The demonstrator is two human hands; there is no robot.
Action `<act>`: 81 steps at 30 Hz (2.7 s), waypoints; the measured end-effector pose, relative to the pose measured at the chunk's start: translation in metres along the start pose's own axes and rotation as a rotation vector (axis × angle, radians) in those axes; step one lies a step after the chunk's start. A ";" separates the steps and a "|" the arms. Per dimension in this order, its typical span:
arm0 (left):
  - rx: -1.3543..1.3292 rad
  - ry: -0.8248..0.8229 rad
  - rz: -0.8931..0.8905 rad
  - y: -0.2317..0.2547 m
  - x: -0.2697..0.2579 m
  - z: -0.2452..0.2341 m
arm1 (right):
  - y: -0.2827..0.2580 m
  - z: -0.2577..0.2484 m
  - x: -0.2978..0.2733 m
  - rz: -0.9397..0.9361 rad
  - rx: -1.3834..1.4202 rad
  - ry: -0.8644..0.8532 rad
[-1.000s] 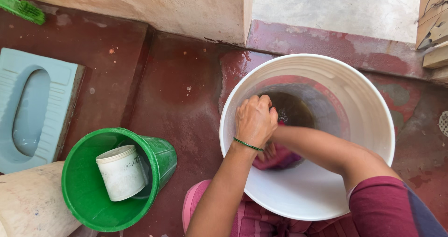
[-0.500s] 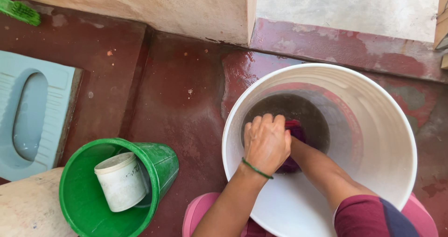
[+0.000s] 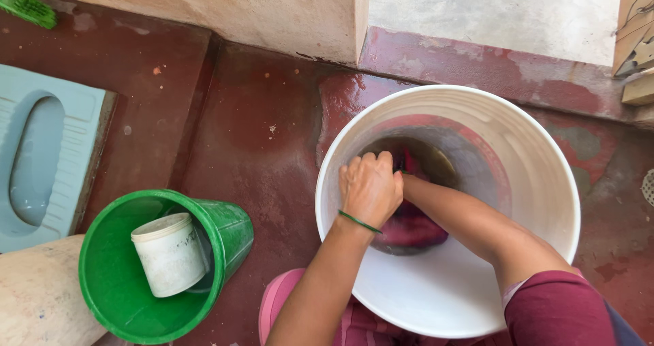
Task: The person submerses a purple cloth in a white bucket of water, rubs the fabric between their hands, and wrings it out.
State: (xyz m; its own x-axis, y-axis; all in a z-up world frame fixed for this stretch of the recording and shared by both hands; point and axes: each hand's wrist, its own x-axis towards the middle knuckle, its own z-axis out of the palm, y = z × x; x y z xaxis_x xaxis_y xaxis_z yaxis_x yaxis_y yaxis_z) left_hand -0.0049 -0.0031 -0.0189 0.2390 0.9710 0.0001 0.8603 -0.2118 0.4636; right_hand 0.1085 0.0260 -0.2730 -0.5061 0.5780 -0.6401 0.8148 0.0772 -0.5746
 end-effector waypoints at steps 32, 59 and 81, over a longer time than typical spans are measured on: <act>0.048 -0.141 -0.019 -0.003 0.003 0.007 | -0.058 -0.135 -0.144 -0.140 -0.773 -0.385; 0.330 -1.189 -0.350 0.001 0.007 0.191 | -0.052 -0.198 -0.198 0.099 -0.200 0.294; 0.340 -1.060 0.232 0.009 0.083 0.191 | -0.052 -0.202 -0.202 0.134 -0.242 0.326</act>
State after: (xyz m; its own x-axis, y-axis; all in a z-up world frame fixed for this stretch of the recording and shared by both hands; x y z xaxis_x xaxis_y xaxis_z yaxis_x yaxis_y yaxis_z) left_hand 0.1090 0.0541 -0.1843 0.5302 0.3554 -0.7698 0.7844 -0.5503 0.2861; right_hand 0.2256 0.0688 -0.0109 -0.3072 0.8194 -0.4840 0.9297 0.1499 -0.3365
